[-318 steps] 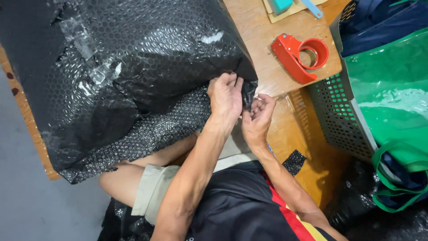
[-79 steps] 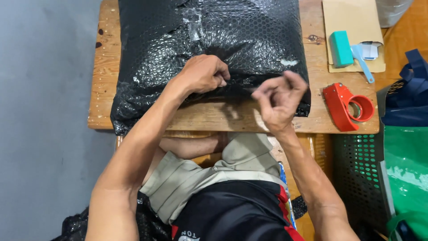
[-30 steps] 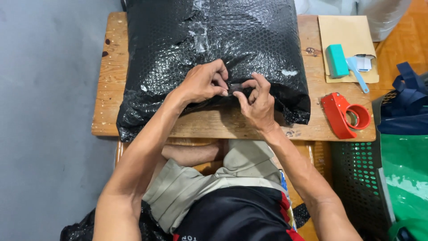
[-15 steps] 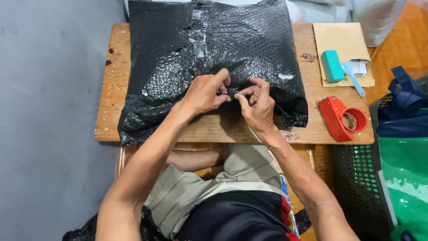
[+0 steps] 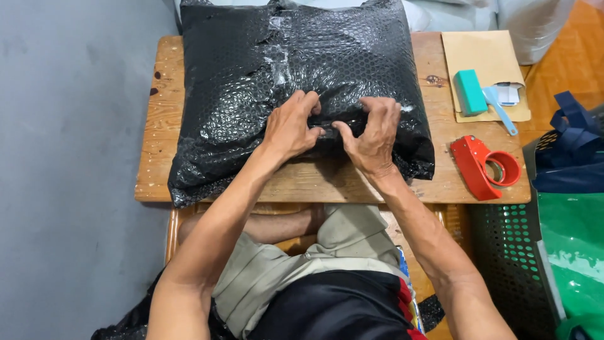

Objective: Wrapping a large object in black bubble wrap and securing it using a clipper and tape dispenser on a wooden bench.

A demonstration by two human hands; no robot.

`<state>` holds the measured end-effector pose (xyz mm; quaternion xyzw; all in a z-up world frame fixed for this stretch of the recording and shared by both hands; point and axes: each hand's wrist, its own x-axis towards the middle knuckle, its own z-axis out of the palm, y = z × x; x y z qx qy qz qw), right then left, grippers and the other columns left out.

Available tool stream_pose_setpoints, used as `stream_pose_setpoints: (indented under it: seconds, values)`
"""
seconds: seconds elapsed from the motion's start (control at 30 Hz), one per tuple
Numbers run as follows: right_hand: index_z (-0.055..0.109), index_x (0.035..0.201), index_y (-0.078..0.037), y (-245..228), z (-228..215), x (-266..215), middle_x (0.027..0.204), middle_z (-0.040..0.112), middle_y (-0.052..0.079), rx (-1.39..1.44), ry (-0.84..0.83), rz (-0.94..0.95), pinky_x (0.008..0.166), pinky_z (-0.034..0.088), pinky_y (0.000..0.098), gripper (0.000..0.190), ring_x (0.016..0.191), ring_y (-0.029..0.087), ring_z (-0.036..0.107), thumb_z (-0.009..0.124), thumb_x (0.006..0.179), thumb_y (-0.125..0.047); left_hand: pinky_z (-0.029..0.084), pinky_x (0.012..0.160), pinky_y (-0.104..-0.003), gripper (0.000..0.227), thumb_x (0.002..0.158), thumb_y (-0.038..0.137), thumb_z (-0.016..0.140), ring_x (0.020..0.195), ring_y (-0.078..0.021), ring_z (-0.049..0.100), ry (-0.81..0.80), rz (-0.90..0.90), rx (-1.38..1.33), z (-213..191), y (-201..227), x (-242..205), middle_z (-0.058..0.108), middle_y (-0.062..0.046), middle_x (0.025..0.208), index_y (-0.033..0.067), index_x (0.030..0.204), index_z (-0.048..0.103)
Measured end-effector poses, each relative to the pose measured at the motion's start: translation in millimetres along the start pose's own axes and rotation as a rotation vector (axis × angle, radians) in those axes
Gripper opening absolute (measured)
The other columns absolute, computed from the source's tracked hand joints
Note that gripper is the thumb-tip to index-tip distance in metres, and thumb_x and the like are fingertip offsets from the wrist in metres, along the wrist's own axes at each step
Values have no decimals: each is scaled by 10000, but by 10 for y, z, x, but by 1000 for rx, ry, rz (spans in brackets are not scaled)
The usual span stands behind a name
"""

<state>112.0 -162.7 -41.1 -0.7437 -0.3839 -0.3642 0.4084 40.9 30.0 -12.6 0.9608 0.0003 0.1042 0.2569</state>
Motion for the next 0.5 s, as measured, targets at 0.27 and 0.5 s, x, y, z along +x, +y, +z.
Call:
stream_pose_setpoints:
  seconds: [0.27,0.5]
  values:
    - [528,1225,-77,-2,-16,14,1102,482,71,67,-143,242,887,354,462,666,1012,328,498,942,732,-251,558,733,-511,179,860,266,746,854,-368,713,115,-64,-42,42,25,60,589,-41,846,180,943,612]
    - [517,1234,-76,-163,30,120,1137,438,101,-54,-211,287,921,364,548,782,1050,361,465,977,673,-368,569,744,-500,168,866,284,749,884,-358,707,103,-99,-60,92,-53,88,608,-41,843,198,929,620]
